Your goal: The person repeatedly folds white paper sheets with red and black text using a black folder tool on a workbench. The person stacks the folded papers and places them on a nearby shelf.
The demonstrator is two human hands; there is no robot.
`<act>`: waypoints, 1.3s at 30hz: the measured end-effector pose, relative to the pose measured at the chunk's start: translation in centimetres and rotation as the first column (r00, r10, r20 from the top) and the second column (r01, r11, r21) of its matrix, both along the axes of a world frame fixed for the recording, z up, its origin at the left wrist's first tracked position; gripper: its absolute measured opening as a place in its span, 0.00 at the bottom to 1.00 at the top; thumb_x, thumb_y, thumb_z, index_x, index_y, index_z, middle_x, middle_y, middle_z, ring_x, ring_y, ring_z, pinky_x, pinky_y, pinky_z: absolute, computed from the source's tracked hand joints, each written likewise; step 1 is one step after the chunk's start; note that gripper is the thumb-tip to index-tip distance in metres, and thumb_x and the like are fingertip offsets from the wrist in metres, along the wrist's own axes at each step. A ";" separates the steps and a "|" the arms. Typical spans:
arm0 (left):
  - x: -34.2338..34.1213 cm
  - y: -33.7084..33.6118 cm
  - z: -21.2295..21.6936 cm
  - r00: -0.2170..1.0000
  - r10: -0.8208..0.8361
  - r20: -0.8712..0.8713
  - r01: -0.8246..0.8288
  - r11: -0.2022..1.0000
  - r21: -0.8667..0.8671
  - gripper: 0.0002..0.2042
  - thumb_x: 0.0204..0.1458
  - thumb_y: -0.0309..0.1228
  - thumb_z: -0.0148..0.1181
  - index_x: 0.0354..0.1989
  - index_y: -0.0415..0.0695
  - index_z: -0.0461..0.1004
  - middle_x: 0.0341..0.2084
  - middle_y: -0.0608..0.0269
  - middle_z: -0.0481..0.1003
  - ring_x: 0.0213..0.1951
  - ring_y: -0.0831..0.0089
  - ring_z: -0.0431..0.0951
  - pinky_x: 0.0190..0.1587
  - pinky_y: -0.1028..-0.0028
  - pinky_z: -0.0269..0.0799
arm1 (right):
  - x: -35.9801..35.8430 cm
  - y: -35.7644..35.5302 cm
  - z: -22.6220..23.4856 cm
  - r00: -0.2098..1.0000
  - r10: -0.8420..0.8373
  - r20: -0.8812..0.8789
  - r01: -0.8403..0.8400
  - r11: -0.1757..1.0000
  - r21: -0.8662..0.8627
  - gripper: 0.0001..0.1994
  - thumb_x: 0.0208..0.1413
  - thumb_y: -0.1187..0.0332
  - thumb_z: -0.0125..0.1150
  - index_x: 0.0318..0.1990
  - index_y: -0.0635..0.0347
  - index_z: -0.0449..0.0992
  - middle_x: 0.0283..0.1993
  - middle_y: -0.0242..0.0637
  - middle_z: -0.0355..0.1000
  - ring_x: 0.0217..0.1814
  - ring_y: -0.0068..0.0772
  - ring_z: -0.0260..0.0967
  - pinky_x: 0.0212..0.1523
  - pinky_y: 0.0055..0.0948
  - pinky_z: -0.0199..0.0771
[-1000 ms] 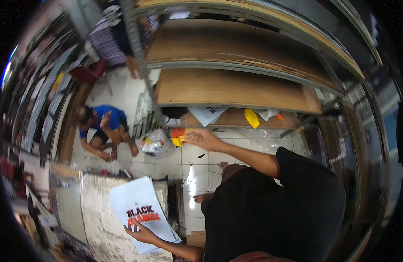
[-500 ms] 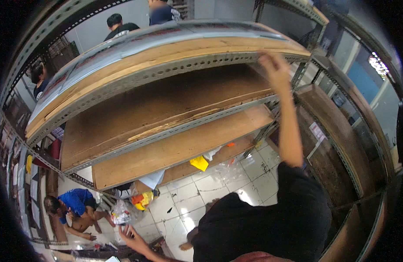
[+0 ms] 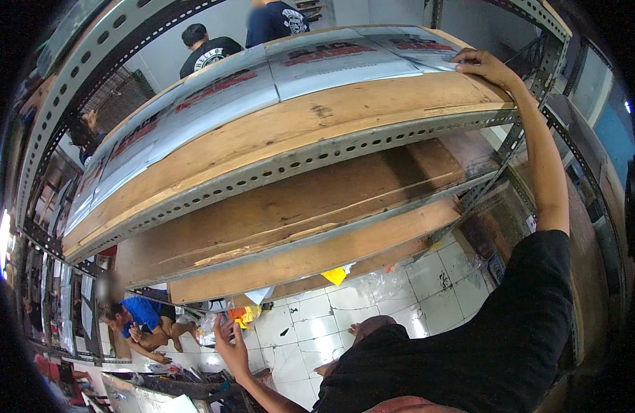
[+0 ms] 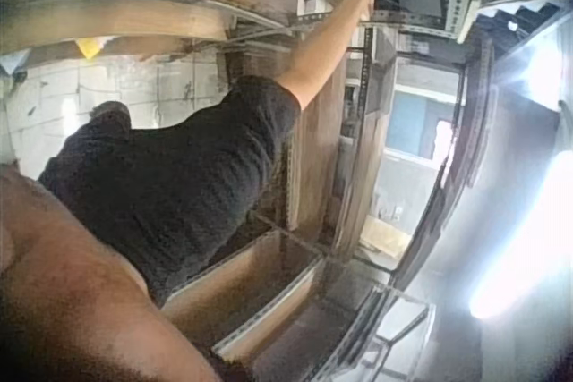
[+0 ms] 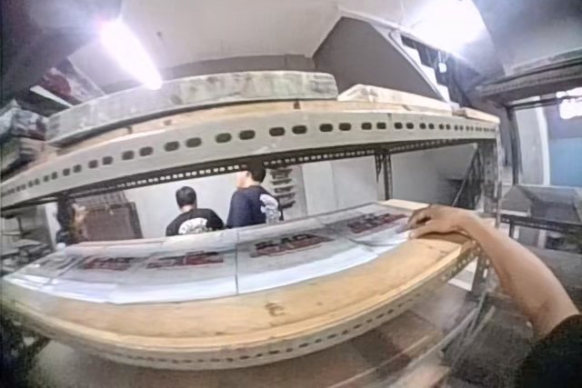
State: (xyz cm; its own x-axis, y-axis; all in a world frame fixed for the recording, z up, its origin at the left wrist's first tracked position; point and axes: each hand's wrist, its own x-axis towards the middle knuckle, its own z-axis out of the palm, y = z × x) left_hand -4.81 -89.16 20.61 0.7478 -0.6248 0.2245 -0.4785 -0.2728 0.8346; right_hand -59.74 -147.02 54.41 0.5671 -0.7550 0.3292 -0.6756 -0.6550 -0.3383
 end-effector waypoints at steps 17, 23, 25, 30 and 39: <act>-31.0 -21.0 17.3 0.038 -0.909 -0.414 0.494 0.377 -0.783 0.29 0.61 0.34 0.61 0.67 0.39 0.58 0.58 0.56 0.69 0.59 0.69 0.70 0.62 0.69 0.65 | 8.1 31.9 -6.8 0.962 -0.250 0.107 0.241 0.600 -0.763 0.03 0.54 0.70 0.63 0.34 0.58 0.78 0.36 0.37 0.74 0.38 0.42 0.68 0.41 0.40 0.64; -31.3 -16.5 17.2 0.238 -0.783 -0.575 0.131 0.612 -0.780 0.17 0.62 0.38 0.60 0.50 0.36 0.74 0.36 0.65 0.78 0.35 0.81 0.73 0.36 0.76 0.69 | 10.0 44.7 -12.3 0.927 -0.015 0.375 0.159 0.921 -0.355 0.23 0.43 0.71 0.72 0.50 0.60 0.77 0.53 0.38 0.73 0.58 0.40 0.67 0.58 0.40 0.64; -28.2 -12.5 14.4 0.345 -0.705 -0.620 0.164 0.696 -0.699 0.16 0.62 0.36 0.59 0.50 0.36 0.74 0.31 0.70 0.77 0.28 0.85 0.70 0.28 0.79 0.65 | 9.3 46.3 -15.6 0.607 -0.188 0.772 0.328 0.944 -0.028 0.33 0.46 0.68 0.75 0.63 0.60 0.69 0.68 0.41 0.63 0.71 0.42 0.57 0.70 0.42 0.55; -22.7 -0.7 6.2 0.517 -0.494 -0.699 0.162 0.858 -0.487 0.19 0.60 0.40 0.61 0.53 0.39 0.73 0.42 0.59 0.79 0.41 0.75 0.77 0.44 0.72 0.73 | 8.9 46.7 -31.5 0.202 -0.722 0.662 -0.523 0.492 0.696 0.36 0.63 0.57 0.61 0.72 0.64 0.53 0.75 0.46 0.52 0.75 0.43 0.50 0.72 0.42 0.53; -11.5 28.6 -11.5 0.513 0.068 -0.856 -0.460 0.864 -0.206 0.26 0.58 0.39 0.65 0.58 0.34 0.68 0.47 0.51 0.78 0.44 0.65 0.81 0.50 0.66 0.77 | 28.7 58.0 -52.2 0.757 -0.439 0.485 -0.643 -0.367 0.672 0.20 0.66 0.64 0.53 0.60 0.67 0.70 0.58 0.48 0.73 0.60 0.45 0.71 0.64 0.45 0.69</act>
